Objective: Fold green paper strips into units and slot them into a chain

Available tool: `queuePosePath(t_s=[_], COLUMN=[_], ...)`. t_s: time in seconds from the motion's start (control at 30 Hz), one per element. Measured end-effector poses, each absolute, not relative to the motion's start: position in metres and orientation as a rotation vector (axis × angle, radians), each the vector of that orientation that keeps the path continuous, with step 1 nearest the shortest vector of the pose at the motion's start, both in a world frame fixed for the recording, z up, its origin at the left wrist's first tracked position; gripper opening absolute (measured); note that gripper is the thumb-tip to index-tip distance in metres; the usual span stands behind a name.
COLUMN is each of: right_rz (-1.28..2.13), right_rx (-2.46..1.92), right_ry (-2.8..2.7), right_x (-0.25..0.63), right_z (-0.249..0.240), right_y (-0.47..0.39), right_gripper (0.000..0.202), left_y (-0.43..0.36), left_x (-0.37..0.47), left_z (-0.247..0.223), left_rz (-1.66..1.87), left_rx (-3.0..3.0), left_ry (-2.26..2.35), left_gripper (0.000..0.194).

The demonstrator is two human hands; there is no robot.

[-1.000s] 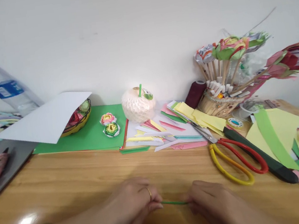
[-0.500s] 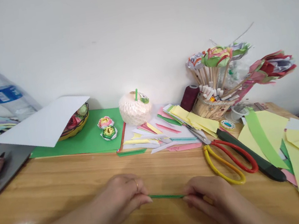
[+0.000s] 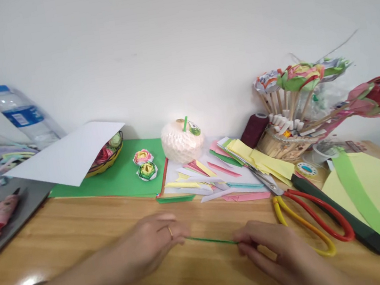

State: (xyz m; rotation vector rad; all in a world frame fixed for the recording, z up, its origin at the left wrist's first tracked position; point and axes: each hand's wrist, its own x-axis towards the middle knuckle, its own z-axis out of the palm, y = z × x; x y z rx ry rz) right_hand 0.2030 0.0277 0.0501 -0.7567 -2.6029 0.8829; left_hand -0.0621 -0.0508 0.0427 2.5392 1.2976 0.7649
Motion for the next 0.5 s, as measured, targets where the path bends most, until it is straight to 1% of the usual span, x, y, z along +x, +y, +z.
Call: queuePosePath(t_s=[0.07,0.13,0.2,0.3,0.37,0.5], right_rz=[0.814,0.723,0.600,0.321,0.093,-0.328], right_rx=[-0.833,-0.936,-1.004,-1.055,-1.053,-1.084], right_ry=[-2.558,-2.520,-2.491,-2.474,-2.514,-2.718], right_x=[0.207,0.213,0.219,0.221,0.216,0.197], right_z=[0.048,0.047,0.046,0.045,0.043,0.040], right_y=[0.038,0.052,0.069,0.095,0.113,0.144], right_gripper=[0.019,0.019,0.020,0.021,0.022,0.020], left_y=[-0.044,-0.036,-0.027,-0.017,-0.012,-0.010], left_x=[-0.075,-0.088,-0.098,-0.103,-0.101,-0.096], left_z=[0.035,0.027,0.019,0.011,0.008,0.011], left_rz=[0.981,1.094,0.978,0.804,0.770,0.758], left_rx=[2.669,2.671,2.672,2.773,2.833,2.933], left_ry=[1.385,1.586,1.783,1.994,2.028,1.979], left_gripper=[0.015,0.013,0.015,0.023,0.026,0.025])
